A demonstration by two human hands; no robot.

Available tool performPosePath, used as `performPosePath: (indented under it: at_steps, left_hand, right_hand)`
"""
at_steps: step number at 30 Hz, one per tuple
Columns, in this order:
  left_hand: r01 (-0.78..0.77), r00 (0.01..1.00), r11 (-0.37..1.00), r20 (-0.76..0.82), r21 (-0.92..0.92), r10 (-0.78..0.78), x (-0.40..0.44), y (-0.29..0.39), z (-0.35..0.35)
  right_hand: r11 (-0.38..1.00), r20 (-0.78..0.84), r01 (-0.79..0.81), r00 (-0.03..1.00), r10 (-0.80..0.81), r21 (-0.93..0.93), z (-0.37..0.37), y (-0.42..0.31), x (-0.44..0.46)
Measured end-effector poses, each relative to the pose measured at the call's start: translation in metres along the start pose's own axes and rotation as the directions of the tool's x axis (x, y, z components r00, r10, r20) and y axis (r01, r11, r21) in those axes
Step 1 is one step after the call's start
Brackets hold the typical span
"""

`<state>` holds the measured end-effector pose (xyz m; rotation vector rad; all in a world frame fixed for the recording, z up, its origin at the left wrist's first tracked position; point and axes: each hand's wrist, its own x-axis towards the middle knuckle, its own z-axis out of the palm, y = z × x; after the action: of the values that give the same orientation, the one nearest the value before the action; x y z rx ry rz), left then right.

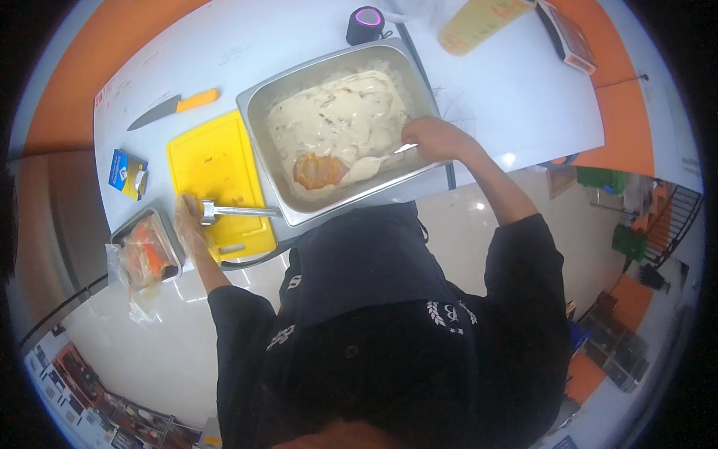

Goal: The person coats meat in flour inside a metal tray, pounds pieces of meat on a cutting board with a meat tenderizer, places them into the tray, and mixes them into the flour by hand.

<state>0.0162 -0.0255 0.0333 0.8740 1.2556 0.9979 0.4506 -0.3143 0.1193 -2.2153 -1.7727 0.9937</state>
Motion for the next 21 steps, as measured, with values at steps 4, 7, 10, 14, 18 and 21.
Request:
performPosePath:
  at_steps: [4,7,10,14,18,21]
  left_hand:
    - [0.013,1.0,1.0,-0.026,-0.018,-0.013,0.005,-0.004,-0.001]
    - [0.031,0.998,1.0,-0.047,0.0,-0.031,0.009,-0.008,-0.002]
    - [-0.028,0.999,1.0,0.037,0.014,0.027,0.005,-0.004,-0.003]
    - [0.005,1.0,0.998,-0.004,0.068,-0.005,0.012,-0.011,-0.01]
    - [0.047,0.996,0.998,-0.077,0.041,-0.044,0.005,-0.002,0.003]
    - [0.044,0.997,0.999,-0.069,0.028,-0.042,0.0,0.001,0.0]
  right_hand:
    - [0.997,-0.074,0.07,0.995,-0.073,-0.035,-0.006,-0.018,0.003]
    - [0.984,-0.053,-0.071,0.997,0.063,-0.164,0.024,-0.037,0.022]
    - [0.969,-0.296,-0.046,0.955,-0.028,-0.242,0.033,-0.043,0.029]
    - [0.967,-0.288,-0.085,0.958,0.013,-0.239,0.024,-0.046,0.029]
    - [0.96,-0.271,-0.068,0.962,-0.009,-0.273,0.036,-0.032,0.024]
    - [0.939,-0.298,-0.149,0.953,0.053,-0.311,0.019,-0.03,0.014]
